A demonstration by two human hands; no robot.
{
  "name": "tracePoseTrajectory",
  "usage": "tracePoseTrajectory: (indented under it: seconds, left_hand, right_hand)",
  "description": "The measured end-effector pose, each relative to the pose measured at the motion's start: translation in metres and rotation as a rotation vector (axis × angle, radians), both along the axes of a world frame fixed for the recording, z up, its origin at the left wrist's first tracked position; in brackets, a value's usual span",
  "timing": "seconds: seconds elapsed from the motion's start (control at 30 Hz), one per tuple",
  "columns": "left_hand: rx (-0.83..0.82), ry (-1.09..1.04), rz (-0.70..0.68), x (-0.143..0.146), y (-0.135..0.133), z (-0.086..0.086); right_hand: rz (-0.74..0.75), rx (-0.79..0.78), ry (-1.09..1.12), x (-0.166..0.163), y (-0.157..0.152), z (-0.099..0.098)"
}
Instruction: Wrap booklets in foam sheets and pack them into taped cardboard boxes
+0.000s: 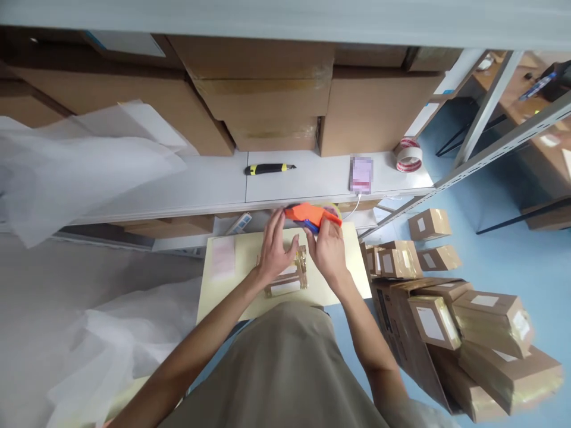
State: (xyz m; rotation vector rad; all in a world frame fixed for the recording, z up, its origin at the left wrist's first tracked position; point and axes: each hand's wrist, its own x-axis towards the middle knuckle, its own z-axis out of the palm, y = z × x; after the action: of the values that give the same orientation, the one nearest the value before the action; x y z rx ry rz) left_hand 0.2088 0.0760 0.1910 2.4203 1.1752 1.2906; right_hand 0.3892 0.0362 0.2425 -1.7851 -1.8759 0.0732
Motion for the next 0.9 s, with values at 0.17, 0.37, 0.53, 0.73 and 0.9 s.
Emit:
tracePoseTrajectory:
  seconds: [0.17, 0.37, 0.53, 0.73, 0.9]
  left_hand:
    - [0.084, -0.060, 0.034, 0.017, 0.046, 0.036]
    - [-0.026, -0.031, 0.038, 0.005, 0.037, 0.034]
    - [-0.219, -0.008, 0.134, -0.028, 0.005, 0.003]
    - [-0.646, -0.015, 0.461, -0.101, -0.052, -0.079]
    - [-1.091, -0.078, 0.558, -0.134, -0.101, -0.133]
  right_hand:
    - [-0.001, 0.035, -0.186, 0.007, 0.084, 0.033]
    - [0.076, -0.037, -0.293, 0.010, 0.148, 0.015]
    - [0.058, -0.045, -0.281, 0.013, 0.157, -0.005]
    - [0.040, 0.001, -0.055, -0.001, 0.069, -0.043]
    - [-0.061, -0.744, -0.066, -0.030, -0.024, -0.106]
